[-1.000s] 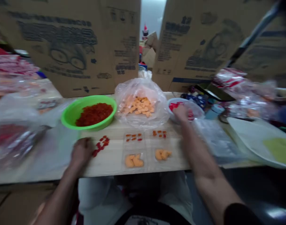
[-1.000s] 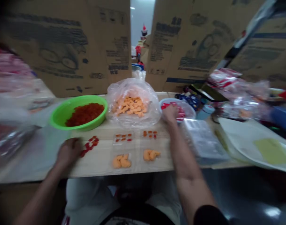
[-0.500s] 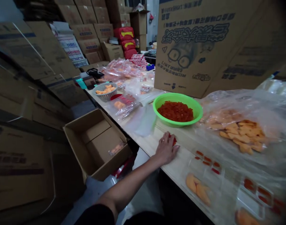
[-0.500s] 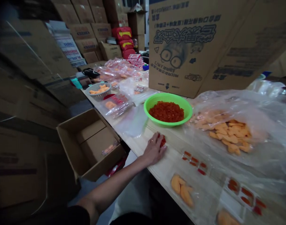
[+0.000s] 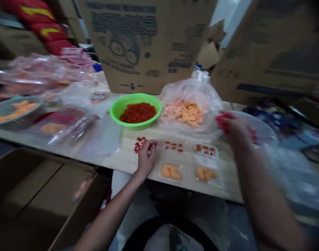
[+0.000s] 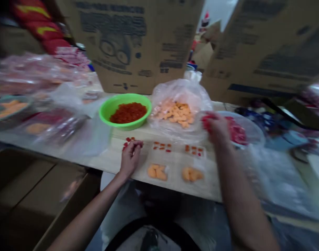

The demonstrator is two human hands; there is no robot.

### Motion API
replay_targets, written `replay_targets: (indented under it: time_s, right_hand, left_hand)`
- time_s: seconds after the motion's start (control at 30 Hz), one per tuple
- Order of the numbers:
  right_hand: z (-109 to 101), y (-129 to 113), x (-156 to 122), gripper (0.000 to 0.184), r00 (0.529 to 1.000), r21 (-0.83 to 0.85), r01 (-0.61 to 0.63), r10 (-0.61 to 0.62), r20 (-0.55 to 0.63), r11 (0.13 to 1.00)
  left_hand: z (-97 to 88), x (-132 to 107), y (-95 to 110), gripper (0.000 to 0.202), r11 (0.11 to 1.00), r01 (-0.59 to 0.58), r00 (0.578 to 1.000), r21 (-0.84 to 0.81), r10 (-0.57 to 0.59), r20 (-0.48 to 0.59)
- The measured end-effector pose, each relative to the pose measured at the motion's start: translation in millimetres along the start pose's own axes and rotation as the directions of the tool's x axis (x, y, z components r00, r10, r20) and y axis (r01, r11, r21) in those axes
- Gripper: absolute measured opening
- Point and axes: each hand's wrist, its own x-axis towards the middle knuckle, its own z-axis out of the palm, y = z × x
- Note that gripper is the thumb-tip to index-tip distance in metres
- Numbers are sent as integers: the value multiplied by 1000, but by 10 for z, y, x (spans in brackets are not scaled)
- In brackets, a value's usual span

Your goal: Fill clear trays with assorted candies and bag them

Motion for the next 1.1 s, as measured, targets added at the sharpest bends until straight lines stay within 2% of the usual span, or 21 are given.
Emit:
replay_targets:
  time_s: [0.03, 0.07, 0.13, 0.17, 0.2, 0.23, 0.3, 0.37, 0.47, 0.57, 0.67, 0.73, 0.8, 0.87, 0.9, 0.93, 1.0, 1.1]
  right_hand:
    - [-7, 6, -154, 51, 997, 34, -74, 74, -6, 997]
    - [54, -18, -291, 47, 988, 95, -156, 156, 13, 983]
    - [303, -123, -505, 45, 955, 222, -296, 284, 85, 929]
    - [441, -187, -585, 48, 944, 251, -330, 311, 112, 910]
    - [560, -248, -651, 53, 941, 249, -336, 313, 130, 908]
    - [646, -298, -705, 57, 947, 218, -315, 291, 136, 924]
    - [712, -349, -784, 65, 959, 149, -254, 228, 168, 956]
    - [682, -338, -830, 72, 954, 138, -230, 195, 230, 963]
    - [627, -285, -852, 74, 933, 297, -314, 234, 274, 902]
    - [647, -275, -843, 66, 882, 564, -467, 322, 343, 681]
    - [681, -314, -832, 54, 838, 724, -538, 365, 405, 432]
    - [681, -340, -836, 50, 825, 774, -548, 359, 436, 318]
    - [660, -357, -849, 49, 813, 784, -565, 336, 476, 256]
    - [627, -374, -864, 48, 793, 764, -596, 329, 513, 247]
    - [611, -387, -870, 48, 783, 749, -611, 334, 524, 256]
    - [597, -404, -874, 46, 775, 734, -623, 340, 533, 271]
    - [584, -449, -873, 39, 764, 698, -642, 339, 549, 316]
    - [617, -522, -854, 24, 780, 633, -625, 323, 537, 457]
  left_hand:
    - [143, 19, 119, 27, 981, 129, 987, -144, -113, 112]
    - [291, 35, 231, 32, 928, 273, 947, -254, -212, 243]
    - [571, 60, 399, 40, 789, 513, 818, -339, -330, 471]
    - [688, 71, 442, 42, 741, 583, 765, -334, -361, 533]
    - [781, 80, 457, 42, 717, 619, 736, -321, -389, 554]
    - [848, 88, 448, 41, 710, 634, 730, -308, -418, 540]
    - [910, 97, 388, 37, 723, 620, 763, -305, -463, 452]
    - [899, 96, 315, 35, 751, 584, 800, -308, -469, 375]
    - [826, 88, 245, 37, 808, 505, 850, -303, -404, 339]
    - [760, 90, 211, 38, 876, 411, 886, -253, -319, 335]
    - [702, 104, 203, 36, 912, 348, 903, -216, -264, 339]
    - [647, 116, 220, 35, 877, 398, 883, -271, -286, 371]
    - [579, 127, 252, 39, 799, 492, 840, -346, -330, 431]
    - [518, 131, 282, 46, 725, 568, 793, -389, -355, 496]
    - [497, 129, 291, 46, 705, 581, 787, -407, -358, 503]
    - [484, 123, 295, 42, 701, 574, 796, -423, -356, 490]
    - [484, 103, 292, 38, 727, 521, 841, -447, -349, 412]
    - [512, 60, 285, 42, 823, 397, 910, -406, -296, 290]
